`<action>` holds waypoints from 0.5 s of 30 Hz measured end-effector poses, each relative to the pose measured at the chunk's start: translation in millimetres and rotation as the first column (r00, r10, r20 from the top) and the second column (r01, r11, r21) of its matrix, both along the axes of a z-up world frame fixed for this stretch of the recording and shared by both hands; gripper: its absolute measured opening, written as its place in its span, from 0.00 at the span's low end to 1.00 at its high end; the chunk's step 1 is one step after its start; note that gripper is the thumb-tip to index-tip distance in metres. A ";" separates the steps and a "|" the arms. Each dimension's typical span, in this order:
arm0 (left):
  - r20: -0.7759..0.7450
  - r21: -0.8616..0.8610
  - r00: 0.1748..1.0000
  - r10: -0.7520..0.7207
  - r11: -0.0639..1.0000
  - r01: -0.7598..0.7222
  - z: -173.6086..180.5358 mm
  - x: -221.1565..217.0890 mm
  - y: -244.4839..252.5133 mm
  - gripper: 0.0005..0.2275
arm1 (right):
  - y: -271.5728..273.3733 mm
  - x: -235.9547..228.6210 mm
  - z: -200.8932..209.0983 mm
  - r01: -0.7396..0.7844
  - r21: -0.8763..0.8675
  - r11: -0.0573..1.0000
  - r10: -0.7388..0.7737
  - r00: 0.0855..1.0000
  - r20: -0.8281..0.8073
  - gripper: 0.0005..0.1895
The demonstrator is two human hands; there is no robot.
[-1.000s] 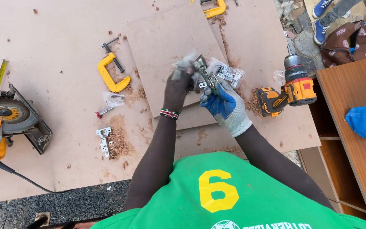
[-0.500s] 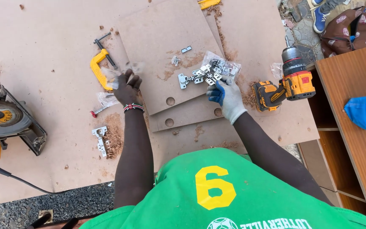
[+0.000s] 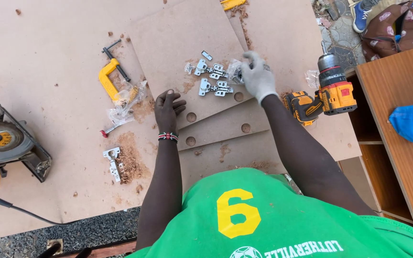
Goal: The person unpacks metal hinges and screws, positions them on pre-drilled holes in a wooden board, and uses a cordless drill to fasten them. They repeat the process for multiple hinges on the same board, then attach a second board to test the hinge alignment.
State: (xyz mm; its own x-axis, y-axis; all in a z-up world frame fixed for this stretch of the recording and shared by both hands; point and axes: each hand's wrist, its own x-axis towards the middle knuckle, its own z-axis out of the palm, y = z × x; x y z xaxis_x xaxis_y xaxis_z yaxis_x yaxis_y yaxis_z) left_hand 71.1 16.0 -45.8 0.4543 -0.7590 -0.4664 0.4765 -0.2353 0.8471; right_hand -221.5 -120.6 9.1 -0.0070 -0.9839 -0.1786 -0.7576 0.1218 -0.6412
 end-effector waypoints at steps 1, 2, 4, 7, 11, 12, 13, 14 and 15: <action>-0.004 0.002 1.000 -0.004 1.000 0.004 -7.0 0.1 1.1 0.18 | -0.2 -11.9 1.8 0.004 0.002 1.000 -0.004 1.000 -0.004 0.23; 0.026 -0.005 1.000 -0.008 1.000 0.008 -13.6 0.5 2.5 0.16 | 0.1 -23.7 3.7 -0.044 -0.011 0.999 0.041 0.981 -0.188 0.27; 0.055 -0.012 0.998 -0.018 1.000 0.019 -16.5 -3.7 0.5 0.15 | 2.9 -41.5 -9.0 -0.088 -0.013 0.996 0.077 0.928 -0.366 0.32; 0.122 -0.045 0.991 -0.050 0.997 0.056 -4.5 -20.4 -11.0 0.13 | 10.5 -60.8 -46.9 -0.084 0.146 0.986 0.114 0.972 -0.208 0.35; 0.285 -0.100 0.924 -0.254 0.951 0.293 18.1 -54.3 -26.5 0.11 | 34.7 -82.0 -45.8 0.004 0.066 0.998 0.003 0.995 -0.099 0.17; 0.347 -0.120 0.879 -0.328 0.914 0.388 25.4 -64.0 -31.6 0.11 | 44.3 -86.1 -36.6 0.013 0.055 0.998 -0.012 1.000 -0.020 0.14; 0.348 -0.123 0.875 -0.337 0.908 0.400 30.6 -73.2 -33.8 0.11 | 55.6 -89.3 -24.1 0.026 0.052 0.998 -0.025 1.000 -0.020 0.14; 0.420 -0.128 0.812 -0.406 0.859 0.496 36.0 -82.0 -36.0 0.13 | 66.2 -91.8 -11.5 0.078 0.068 0.995 -0.084 0.993 0.087 0.15; 0.491 -0.124 0.738 -0.464 0.800 0.586 41.2 -90.7 -37.8 0.15 | 77.0 -93.9 0.9 0.128 0.087 0.988 -0.143 0.971 0.192 0.15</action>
